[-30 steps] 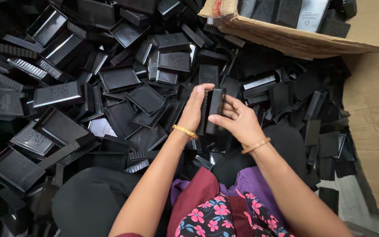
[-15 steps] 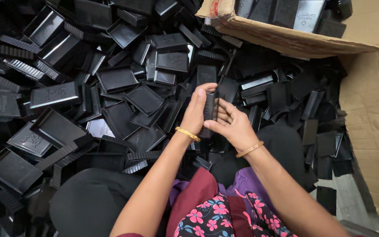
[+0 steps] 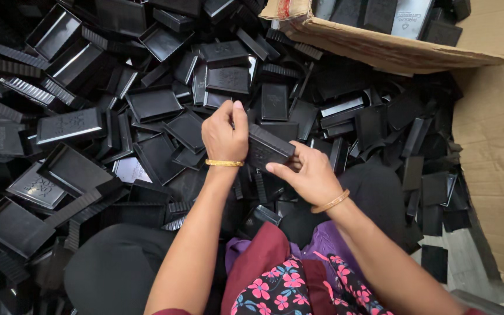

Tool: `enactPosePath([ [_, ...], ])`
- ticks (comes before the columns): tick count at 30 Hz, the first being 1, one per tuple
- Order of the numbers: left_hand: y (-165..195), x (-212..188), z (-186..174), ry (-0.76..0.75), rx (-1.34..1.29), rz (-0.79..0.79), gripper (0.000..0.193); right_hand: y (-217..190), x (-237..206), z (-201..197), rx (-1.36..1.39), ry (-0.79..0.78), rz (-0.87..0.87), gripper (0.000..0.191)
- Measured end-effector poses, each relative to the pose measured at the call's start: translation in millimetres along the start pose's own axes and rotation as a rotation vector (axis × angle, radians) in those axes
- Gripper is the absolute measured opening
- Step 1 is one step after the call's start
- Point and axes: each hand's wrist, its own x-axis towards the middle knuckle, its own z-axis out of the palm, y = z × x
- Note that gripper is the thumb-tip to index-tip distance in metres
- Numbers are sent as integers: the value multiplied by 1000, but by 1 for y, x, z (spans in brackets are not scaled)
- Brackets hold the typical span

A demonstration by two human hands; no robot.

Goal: The person sits on the floor surrounded by a large pile of black plastic boxes, picks up a base and lid, fits the lid onto the base, and places the assembled box into a cardboard box beside them, repeating this for many boxes.

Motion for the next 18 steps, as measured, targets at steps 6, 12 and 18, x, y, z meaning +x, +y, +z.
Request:
enactPosePath([
  [6,-18,-2,13,-134,-348,-303,45,-71,33,-55,-687,125,181,49],
  [12,-49,-71,68,-642,436,-62,44,-58,55,-127,615,282,-133,43],
  [18,-94,-95,91,-803,694,-53,33,93,41,-37,-1104,-20,300,75],
])
